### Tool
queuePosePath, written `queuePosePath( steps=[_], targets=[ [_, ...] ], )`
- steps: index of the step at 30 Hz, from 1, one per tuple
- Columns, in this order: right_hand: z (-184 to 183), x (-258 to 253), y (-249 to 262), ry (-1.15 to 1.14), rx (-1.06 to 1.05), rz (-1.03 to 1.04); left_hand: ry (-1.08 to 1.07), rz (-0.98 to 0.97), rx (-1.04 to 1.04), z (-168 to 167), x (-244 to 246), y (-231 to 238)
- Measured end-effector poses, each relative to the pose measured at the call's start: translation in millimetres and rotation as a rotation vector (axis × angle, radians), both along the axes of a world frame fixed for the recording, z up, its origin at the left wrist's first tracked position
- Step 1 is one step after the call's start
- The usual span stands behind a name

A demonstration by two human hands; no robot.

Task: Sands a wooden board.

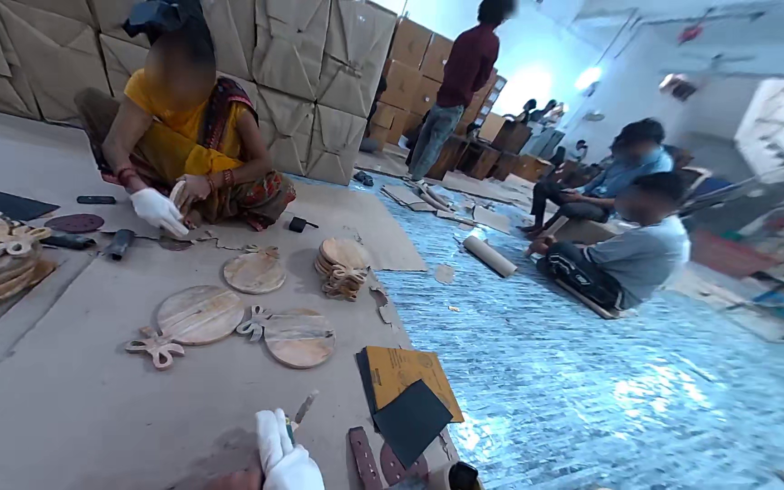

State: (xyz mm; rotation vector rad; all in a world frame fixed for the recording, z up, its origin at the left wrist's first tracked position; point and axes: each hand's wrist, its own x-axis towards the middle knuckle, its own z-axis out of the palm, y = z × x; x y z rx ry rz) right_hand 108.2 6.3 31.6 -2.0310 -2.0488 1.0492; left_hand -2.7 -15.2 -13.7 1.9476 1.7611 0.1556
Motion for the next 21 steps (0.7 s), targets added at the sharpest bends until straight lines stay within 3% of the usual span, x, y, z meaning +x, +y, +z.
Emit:
queuePosePath(
  steps=[2, 5, 7, 10, 12, 14, 18, 20, 21],
  targets=[
    [2.6, -2.1, 0.3, 0.016, -0.035, -0.061, -0.063, -0.01, 0.143, -4.5, -4.3, -5.5],
    [6.1, 11.2, 18.6, 0.103, -0.145, -0.168, 0.004, -0.034, 0.116, -2.9, 0.4, -11.8],
    [8.5, 15.9, 19.7, 0.12, -0.154, -0.128, 0.068, -0.046, 0.33, -30.2, -3.0, -11.6],
    [5.4, 0.2, 1.1, 0.002, -0.105, -0.068, -0.006, 0.017, 0.141, -16.2, -12.5, -5.5],
    [2.2, -11.4, -4.8, -0.03, -0.137, -0.084, -0.071, 0.026, 0.136, -9.8, -18.0, -5.6],
    [-11.1, -6.3, 8.5, -0.004, -0.146, -0.096, -0.064, 0.009, 0.142, -11.8, -17.6, -6.5],
    [-80.1, 8.9, 37.5, 0.122, -0.008, -0.112, 0.022, -0.027, 0.153, -15.9, -14.2, -13.8],
    [-62.5, 2.1, 13.7, 0.127, 0.089, -0.128, 0.016, -0.013, 0.076, -8.9, -16.7, -7.8],
    [-23.2, -6.9, -4.0, 0.117, 0.009, -0.161, 0.01, 0.001, 0.055, -7.2, -19.4, -3.8]
  ],
)
